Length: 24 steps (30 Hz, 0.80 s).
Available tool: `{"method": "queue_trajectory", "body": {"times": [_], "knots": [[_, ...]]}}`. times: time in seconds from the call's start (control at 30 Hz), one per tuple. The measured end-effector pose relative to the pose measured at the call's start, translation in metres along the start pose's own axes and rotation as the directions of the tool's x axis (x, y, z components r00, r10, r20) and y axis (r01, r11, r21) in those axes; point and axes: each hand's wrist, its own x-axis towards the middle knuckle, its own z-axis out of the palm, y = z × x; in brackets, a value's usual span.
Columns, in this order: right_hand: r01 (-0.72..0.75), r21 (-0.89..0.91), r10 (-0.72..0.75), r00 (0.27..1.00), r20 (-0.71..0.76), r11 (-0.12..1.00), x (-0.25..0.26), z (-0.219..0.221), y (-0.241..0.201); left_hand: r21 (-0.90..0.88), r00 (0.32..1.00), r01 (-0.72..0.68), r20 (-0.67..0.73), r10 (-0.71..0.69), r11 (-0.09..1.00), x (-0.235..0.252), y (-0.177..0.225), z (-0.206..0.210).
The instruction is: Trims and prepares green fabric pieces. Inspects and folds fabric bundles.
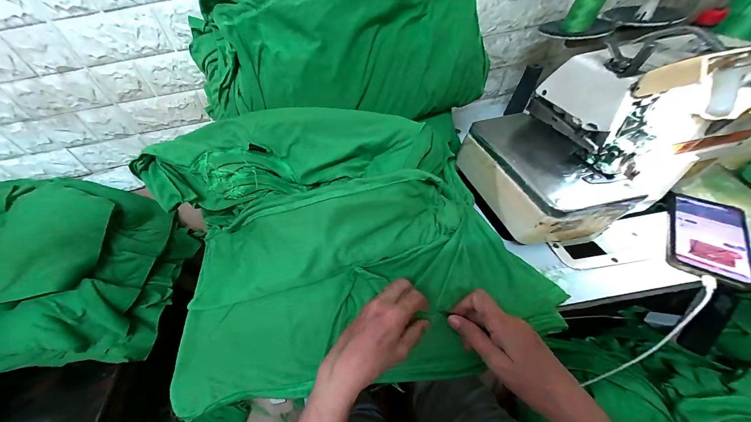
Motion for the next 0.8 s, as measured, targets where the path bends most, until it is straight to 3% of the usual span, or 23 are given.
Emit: {"method": "queue_trajectory", "body": {"times": [0.4,0.53,0.63,0.8], "knots": [[0.033,-0.256,-0.044,0.998,-0.035,0.966,0.001,0.002,-0.018,0.091,0.981,-0.017,-0.191,0.034,0.996,0.002,-0.004,0.015],[-0.021,-0.006,0.021,1.000,0.023,1.000,0.003,-0.001,-0.008,0.026,0.993,-0.028,-0.114,0.031,0.999,-0.002,-0.006,0.011],[-0.015,0.176,0.011,1.000,0.023,0.984,0.004,-0.001,0.000,0.075,0.992,-0.053,-0.113,0.061,0.996,-0.004,-0.007,0.014],[0.001,0.103,-0.004,1.000,0.029,0.995,0.003,-0.001,-0.002,0.045,0.975,-0.011,-0.220,0.021,0.999,-0.001,-0.007,0.016]]}}
